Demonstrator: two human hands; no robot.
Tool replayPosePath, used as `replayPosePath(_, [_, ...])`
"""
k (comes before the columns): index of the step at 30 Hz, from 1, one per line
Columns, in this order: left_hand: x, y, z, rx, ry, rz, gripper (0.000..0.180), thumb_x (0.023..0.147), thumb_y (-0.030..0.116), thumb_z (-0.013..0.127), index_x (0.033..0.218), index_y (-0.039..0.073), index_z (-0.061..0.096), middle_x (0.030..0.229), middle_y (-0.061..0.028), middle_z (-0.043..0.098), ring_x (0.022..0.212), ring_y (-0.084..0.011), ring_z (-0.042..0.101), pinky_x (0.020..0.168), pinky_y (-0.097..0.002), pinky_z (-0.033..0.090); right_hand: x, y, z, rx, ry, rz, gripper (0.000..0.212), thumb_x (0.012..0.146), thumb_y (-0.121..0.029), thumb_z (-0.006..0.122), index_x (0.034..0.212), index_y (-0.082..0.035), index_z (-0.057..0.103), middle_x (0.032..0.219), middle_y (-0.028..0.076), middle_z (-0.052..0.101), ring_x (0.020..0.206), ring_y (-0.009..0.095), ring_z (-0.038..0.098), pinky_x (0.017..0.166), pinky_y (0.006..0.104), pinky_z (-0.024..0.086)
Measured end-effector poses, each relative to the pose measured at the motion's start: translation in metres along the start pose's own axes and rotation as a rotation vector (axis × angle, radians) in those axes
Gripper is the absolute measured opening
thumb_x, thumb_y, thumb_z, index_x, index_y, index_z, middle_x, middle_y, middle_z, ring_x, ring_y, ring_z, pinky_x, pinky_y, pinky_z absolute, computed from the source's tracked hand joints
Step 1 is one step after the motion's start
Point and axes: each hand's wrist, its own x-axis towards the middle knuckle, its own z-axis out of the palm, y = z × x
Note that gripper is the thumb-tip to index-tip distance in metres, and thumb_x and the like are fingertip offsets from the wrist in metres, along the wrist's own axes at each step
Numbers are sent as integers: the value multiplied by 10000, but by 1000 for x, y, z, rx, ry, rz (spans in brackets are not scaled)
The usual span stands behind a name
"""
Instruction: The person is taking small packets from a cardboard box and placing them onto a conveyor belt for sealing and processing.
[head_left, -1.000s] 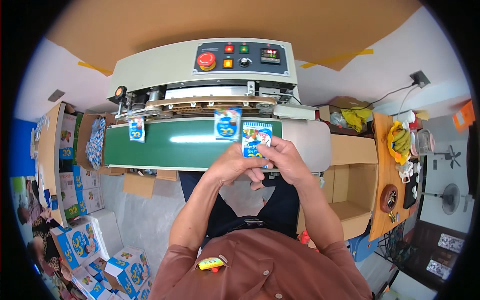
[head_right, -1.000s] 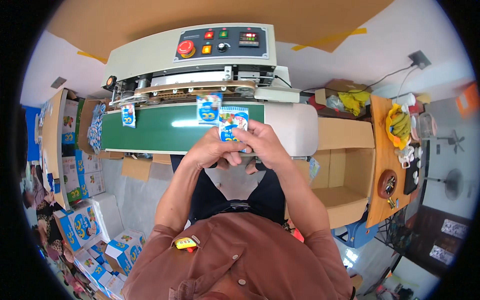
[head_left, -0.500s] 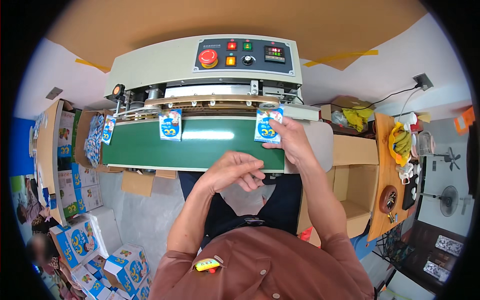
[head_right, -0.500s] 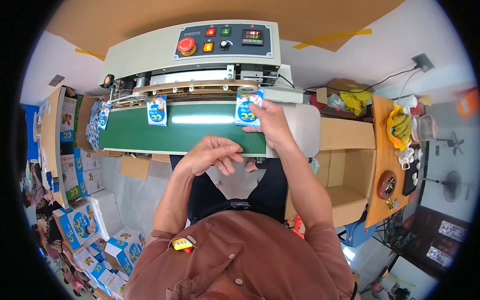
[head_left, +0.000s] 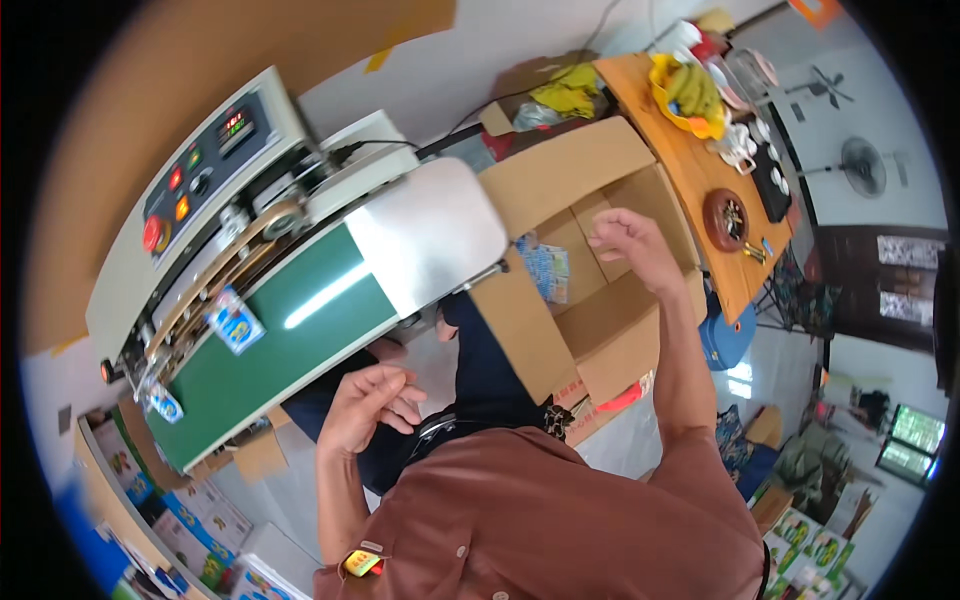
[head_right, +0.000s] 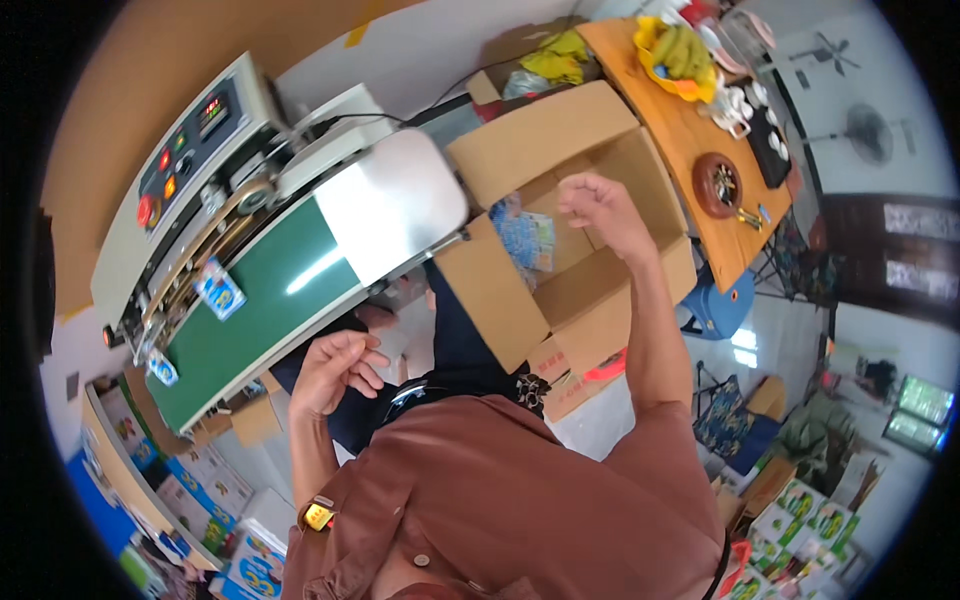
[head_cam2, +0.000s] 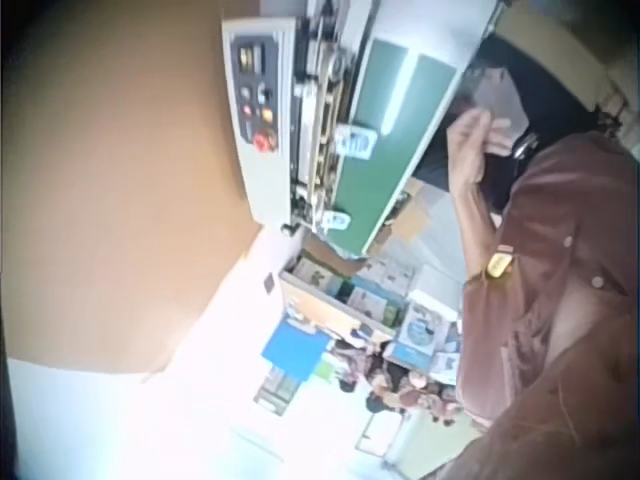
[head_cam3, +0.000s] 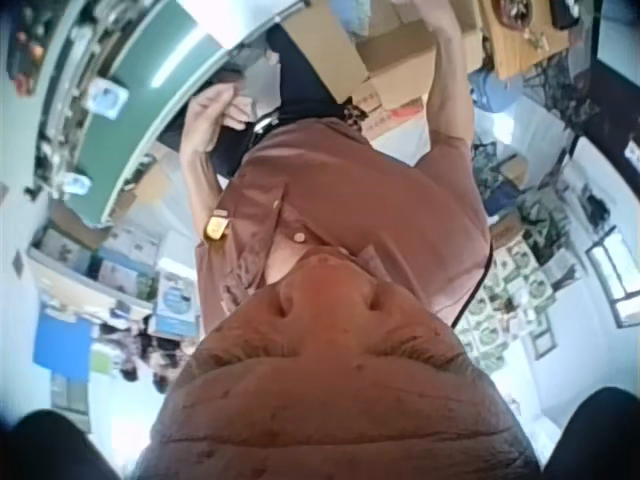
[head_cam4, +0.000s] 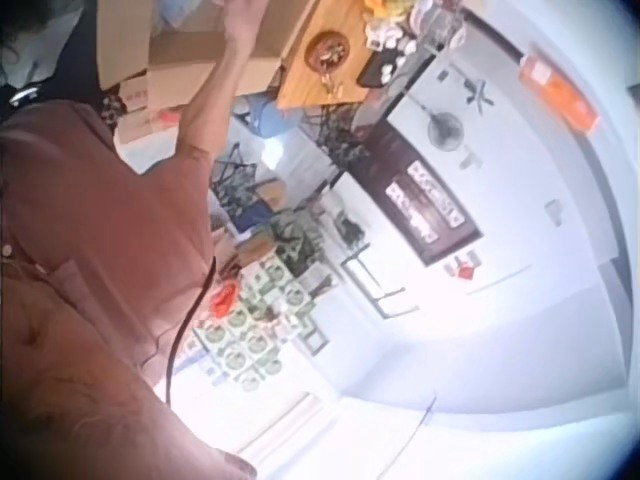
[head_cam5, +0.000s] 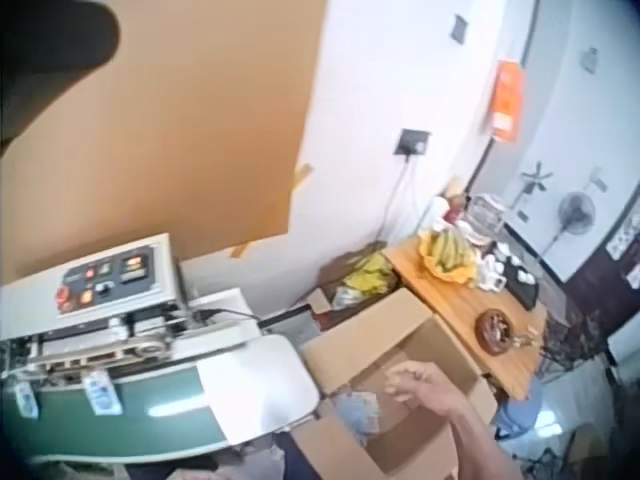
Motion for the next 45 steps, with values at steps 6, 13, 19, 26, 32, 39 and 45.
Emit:
replayPosePath(6, [8,0,28,185,49,-116,284,987,208,577,1108,-47,610,918,-178,708,703,-218,716,562,-298,607,49,185,-22,-647,-16,30,713,740,-37,740,1389,-29,447,1323,148,530,1249,303,503,1027,348,441])
replayPosePath(13, [-10,-15,28,180,224,-194,283,995,225,568,1131,-19,614,939,-169,707,777,-229,714,618,-346,615,109,236,-20,-926,-204,-27,905,640,38,756,1455,-85,381,1548,179,301,1434,335,287,1178,369,291])
replayPosePath(19, [-10,-22,36,143,347,-201,265,992,196,577,1137,-22,618,939,-157,714,793,-224,716,655,-344,618,142,247,-25,-1070,-369,-235,679,652,-8,773,1276,-87,518,1394,115,468,1309,313,440,1066,402,414])
replayPosePath(26, [2,-23,47,154,396,-180,280,997,234,570,1143,0,620,924,-141,716,789,-220,714,665,-358,618,137,255,-24,-1133,-396,-323,570,684,-20,758,1207,-79,540,1283,126,552,1269,318,474,1052,407,421])
replayPosePath(32, [7,-24,46,145,405,-157,275,998,232,569,1149,8,622,919,-134,719,791,-220,718,676,-357,618,137,258,-23,-1026,-324,-282,472,697,-45,762,1134,-63,586,1285,130,554,1255,332,483,1072,432,398])
replayPosePath(39, [13,-20,50,147,371,-139,270,1000,226,566,1158,13,619,925,-130,719,796,-217,718,699,-350,615,138,273,-47,-924,-420,-430,403,707,-143,789,1065,-47,632,1147,169,636,1143,341,581,1011,447,438])
replayPosePath(45, [29,-10,66,240,285,-7,247,968,133,617,1182,9,606,967,-121,718,861,-194,708,765,-324,590,101,204,-75,-617,-169,-59,368,718,-138,795,1026,-20,632,940,165,677,897,298,660,814,386,514])
